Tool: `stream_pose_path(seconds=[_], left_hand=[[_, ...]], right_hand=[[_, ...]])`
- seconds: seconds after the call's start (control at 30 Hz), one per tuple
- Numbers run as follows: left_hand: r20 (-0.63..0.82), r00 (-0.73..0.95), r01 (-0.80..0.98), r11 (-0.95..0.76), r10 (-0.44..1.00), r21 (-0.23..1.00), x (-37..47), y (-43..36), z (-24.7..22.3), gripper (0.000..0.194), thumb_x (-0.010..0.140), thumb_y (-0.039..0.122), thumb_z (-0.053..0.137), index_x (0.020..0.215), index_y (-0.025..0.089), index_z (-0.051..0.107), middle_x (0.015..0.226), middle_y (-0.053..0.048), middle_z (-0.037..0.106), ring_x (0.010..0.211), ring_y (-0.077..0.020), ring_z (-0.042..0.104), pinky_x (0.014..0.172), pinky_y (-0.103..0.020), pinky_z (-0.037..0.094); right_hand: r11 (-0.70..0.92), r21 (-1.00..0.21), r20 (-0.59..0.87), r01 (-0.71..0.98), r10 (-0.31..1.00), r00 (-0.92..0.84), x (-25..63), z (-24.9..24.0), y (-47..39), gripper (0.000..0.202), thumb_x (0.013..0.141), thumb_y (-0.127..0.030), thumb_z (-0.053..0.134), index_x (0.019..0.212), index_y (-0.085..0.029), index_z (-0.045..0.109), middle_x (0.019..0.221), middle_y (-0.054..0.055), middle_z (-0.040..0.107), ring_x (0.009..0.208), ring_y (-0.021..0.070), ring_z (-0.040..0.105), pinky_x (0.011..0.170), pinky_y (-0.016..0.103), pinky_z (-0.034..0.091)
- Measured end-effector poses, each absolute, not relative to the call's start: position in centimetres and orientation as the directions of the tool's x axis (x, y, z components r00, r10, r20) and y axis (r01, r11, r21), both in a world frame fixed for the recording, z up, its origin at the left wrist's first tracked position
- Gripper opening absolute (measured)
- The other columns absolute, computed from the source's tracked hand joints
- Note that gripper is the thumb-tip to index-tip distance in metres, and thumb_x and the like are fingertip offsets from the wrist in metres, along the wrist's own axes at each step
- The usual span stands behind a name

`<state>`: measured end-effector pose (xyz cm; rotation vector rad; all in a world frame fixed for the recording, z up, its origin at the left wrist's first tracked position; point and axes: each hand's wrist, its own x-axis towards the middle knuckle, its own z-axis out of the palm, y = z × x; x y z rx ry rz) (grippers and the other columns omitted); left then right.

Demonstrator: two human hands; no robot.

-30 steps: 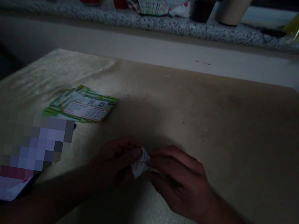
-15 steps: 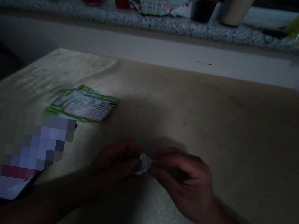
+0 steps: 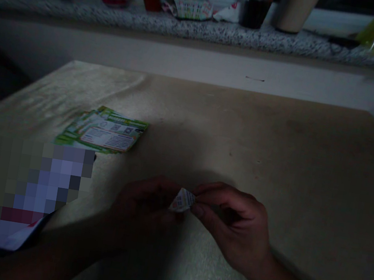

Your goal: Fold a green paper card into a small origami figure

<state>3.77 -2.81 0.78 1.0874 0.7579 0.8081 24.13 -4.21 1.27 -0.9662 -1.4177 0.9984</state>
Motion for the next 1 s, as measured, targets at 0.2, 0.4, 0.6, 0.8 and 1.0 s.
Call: stream_pose_path(seconds=[0.2, 0.4, 0.6, 0.8, 1.0], left_hand=[[-0.152, 0.458, -0.076, 0.209, 0.876, 0.975, 3.99, -2.89, 0.83, 0.027, 0.083, 0.035, 0.079, 0.104, 0.018, 0.079, 0.081, -0.005, 0.075, 0.063, -0.0111, 0.063, 0.059, -0.021, 0.052], [-0.101, 0.479, -0.059, 0.147, 0.872, 0.987, 4.18, -2.84, 1.23, 0.016, 0.091, 0.029, 0.070, 0.099, 0.018, 0.080, 0.084, -0.005, 0.079, 0.059, -0.0106, 0.069, 0.058, -0.020, 0.056], [-0.077, 0.451, -0.028, 0.101, 0.889, 0.995, 4.29, -2.79, 1.56, 0.015, 0.092, 0.027, 0.070, 0.091, 0.018, 0.081, 0.078, -0.004, 0.079, 0.062, -0.0129, 0.074, 0.062, -0.021, 0.058], [-0.064, 0.487, 0.018, 0.063, 0.871, 0.998, 3.96, -2.70, 1.42, 0.017, 0.094, 0.029, 0.068, 0.099, 0.020, 0.081, 0.078, -0.003, 0.081, 0.072, -0.0162, 0.076, 0.071, -0.025, 0.060], [-0.090, 0.480, -0.032, 0.120, 0.873, 0.992, 3.77, -2.83, 0.89, 0.024, 0.089, 0.035, 0.074, 0.108, 0.021, 0.080, 0.084, -0.005, 0.081, 0.070, -0.0153, 0.074, 0.067, -0.023, 0.058]], right_hand=[[0.333, -0.942, 0.329, 0.048, 0.941, -0.086, 24.15, 1.71, -4.05, 0.010, 0.081, -0.012, 0.080, 0.082, -0.022, 0.080, 0.084, 0.004, 0.081, 0.070, 0.0145, 0.077, 0.061, 0.020, 0.064], [0.314, -0.944, 0.311, 0.098, 0.949, -0.044, 24.29, 1.62, -4.20, 0.012, 0.076, -0.011, 0.083, 0.079, -0.022, 0.080, 0.074, 0.004, 0.081, 0.061, 0.0169, 0.076, 0.053, 0.022, 0.064], [0.273, -0.945, 0.279, 0.180, 0.960, 0.007, 24.34, 1.60, -4.35, 0.014, 0.073, -0.014, 0.086, 0.082, -0.022, 0.078, 0.068, 0.002, 0.079, 0.054, 0.0150, 0.073, 0.049, 0.019, 0.060], [0.405, -0.896, 0.349, 0.181, 0.896, -0.275, 24.72, 1.78, -3.87, 0.013, 0.089, -0.012, 0.069, 0.090, -0.021, 0.079, 0.074, 0.005, 0.076, 0.062, 0.0154, 0.070, 0.053, 0.025, 0.055], [0.444, -0.874, 0.384, 0.195, 0.880, -0.281, 24.83, 1.76, -4.01, 0.016, 0.088, -0.008, 0.068, 0.089, -0.020, 0.079, 0.071, 0.004, 0.072, 0.058, 0.0132, 0.066, 0.050, 0.023, 0.051]])
